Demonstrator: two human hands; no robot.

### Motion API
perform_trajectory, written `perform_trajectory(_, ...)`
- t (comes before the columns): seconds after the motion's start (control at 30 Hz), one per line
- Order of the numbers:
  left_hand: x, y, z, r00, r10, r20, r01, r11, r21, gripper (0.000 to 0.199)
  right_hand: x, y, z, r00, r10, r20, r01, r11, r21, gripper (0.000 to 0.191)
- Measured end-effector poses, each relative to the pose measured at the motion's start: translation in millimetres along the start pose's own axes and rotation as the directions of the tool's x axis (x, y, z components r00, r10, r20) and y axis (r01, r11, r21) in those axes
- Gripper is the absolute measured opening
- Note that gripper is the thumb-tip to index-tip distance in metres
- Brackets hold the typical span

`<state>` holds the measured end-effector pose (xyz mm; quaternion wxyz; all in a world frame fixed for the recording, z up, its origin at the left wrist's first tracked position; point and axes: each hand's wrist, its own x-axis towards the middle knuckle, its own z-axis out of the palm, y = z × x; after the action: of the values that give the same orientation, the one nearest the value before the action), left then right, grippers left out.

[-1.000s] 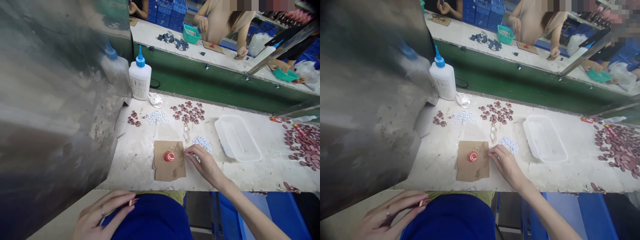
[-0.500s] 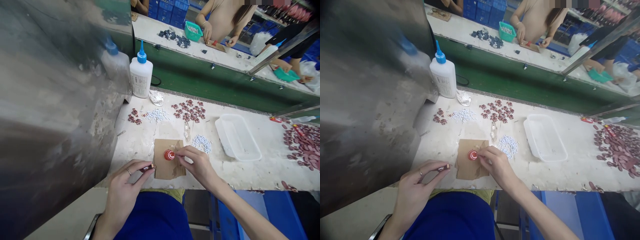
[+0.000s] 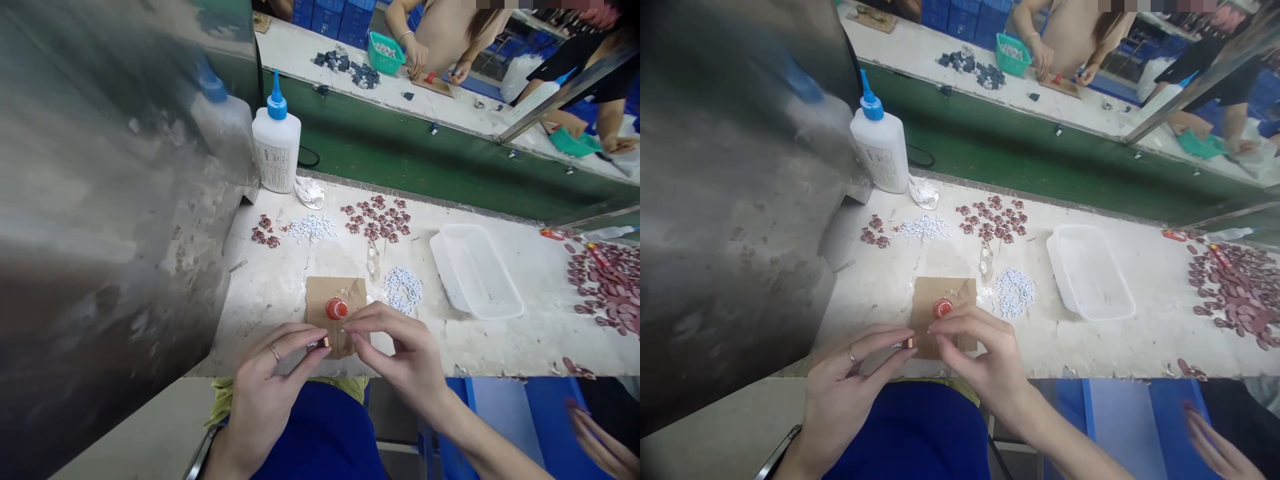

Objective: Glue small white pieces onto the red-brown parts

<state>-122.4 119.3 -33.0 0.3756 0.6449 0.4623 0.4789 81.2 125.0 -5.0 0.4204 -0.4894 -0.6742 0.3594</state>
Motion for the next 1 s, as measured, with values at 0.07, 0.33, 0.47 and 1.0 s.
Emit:
perform_trajectory(0.07,0.0,2.8,0.5,1.000,0.009,0.005,-0.009,1.000,-0.005,0.025,-0.2,-9.3,4.2,1.000,-0.011,-0.011,0.012,0.999,0.053,0.026)
perform_trajectory(0.33,2.6,2.9,-0.2,1.000,0.016,0.022,-0.016,1.000,-0.002,0.023,1.7,-11.5,9.2,0.999,-0.016,0.036,0.013,0.998,0.066,0.020)
perform_trajectory(0.47,2.8,4.5,-1.3,0.999,0.041,0.023,-0.042,0.999,0.018,0.021,-0.2,-12.6,7.4,0.987,-0.137,0.082,0.143,0.987,-0.069,0.021)
perform_trajectory(1.0,7.9,19.5,-7.1,1.000,0.002,0.013,-0.002,1.000,-0.004,0.022,-3.5,-24.6,-4.0,0.985,-0.133,0.109,0.147,0.979,-0.139,0.035)
